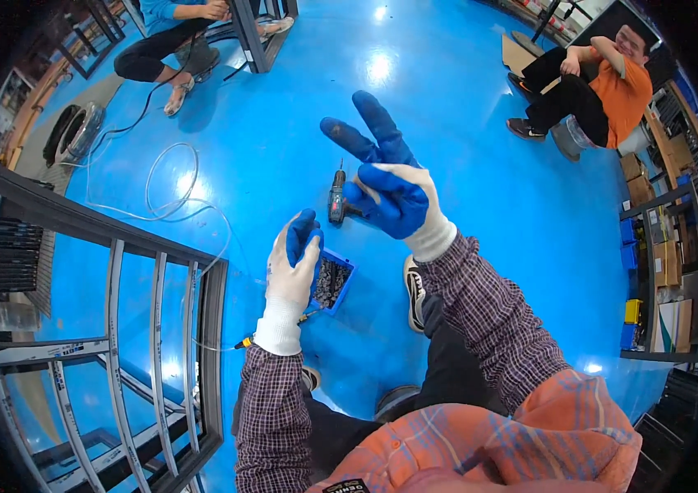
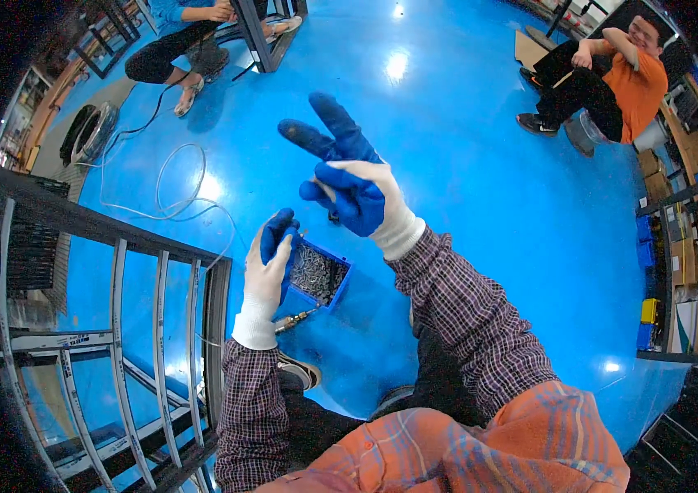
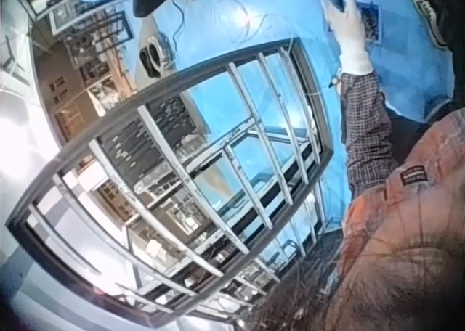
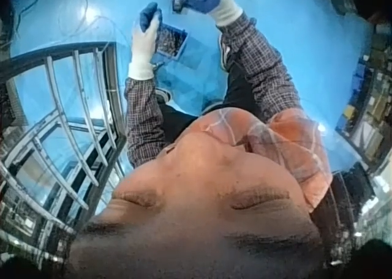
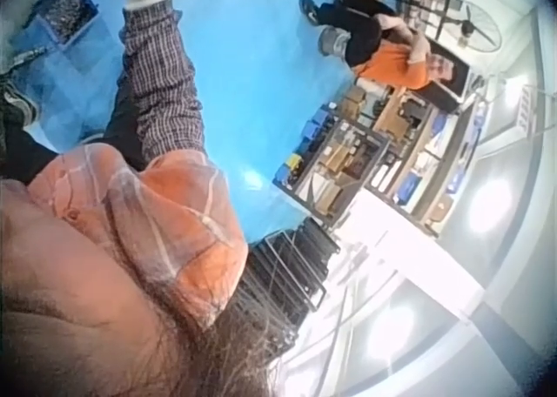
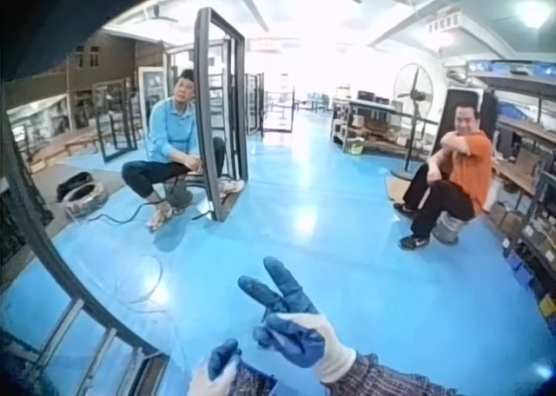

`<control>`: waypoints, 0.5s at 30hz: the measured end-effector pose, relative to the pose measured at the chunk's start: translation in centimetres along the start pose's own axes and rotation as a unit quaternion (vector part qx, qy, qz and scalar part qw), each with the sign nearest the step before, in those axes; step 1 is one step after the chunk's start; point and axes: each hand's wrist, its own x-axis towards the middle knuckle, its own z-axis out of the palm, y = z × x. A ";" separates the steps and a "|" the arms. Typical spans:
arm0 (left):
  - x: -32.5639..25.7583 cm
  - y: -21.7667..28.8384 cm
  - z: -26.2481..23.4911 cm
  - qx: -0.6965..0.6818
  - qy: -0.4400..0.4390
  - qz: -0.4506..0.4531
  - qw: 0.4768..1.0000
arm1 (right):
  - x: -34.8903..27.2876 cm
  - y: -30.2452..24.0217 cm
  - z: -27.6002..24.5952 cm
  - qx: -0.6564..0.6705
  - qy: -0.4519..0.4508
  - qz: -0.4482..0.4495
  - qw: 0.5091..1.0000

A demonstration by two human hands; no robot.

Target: Inspecting and sorting small metal parts in a blue plastic tray while seated on the floor.

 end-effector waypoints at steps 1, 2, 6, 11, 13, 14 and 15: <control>-0.1 -0.2 0.0 0.010 -0.001 0.000 1.000 | 0.0 -0.7 0.8 0.116 0.010 0.050 0.992; -0.3 -0.2 -0.1 0.020 -0.003 0.001 1.000 | 0.0 -0.9 1.3 0.231 0.020 0.100 0.968; -0.4 1.0 0.4 0.099 -0.028 -0.019 0.994 | -1.7 3.9 -1.2 0.053 -0.064 0.015 0.996; 0.0 -5.9 -1.8 0.216 -0.145 -0.005 0.966 | -3.9 3.1 3.5 -0.162 -0.277 0.167 0.932; -0.3 -7.9 -1.5 0.238 -0.186 0.001 0.953 | -5.3 4.6 4.0 -0.248 -0.367 -0.040 0.896; -0.7 -8.2 -1.6 0.316 -0.220 -0.012 0.923 | -5.4 4.1 4.4 -0.264 -0.384 0.009 0.885; -1.0 -8.4 -1.6 0.391 -0.253 -0.025 0.885 | -5.3 3.5 4.8 -0.280 -0.399 0.057 0.871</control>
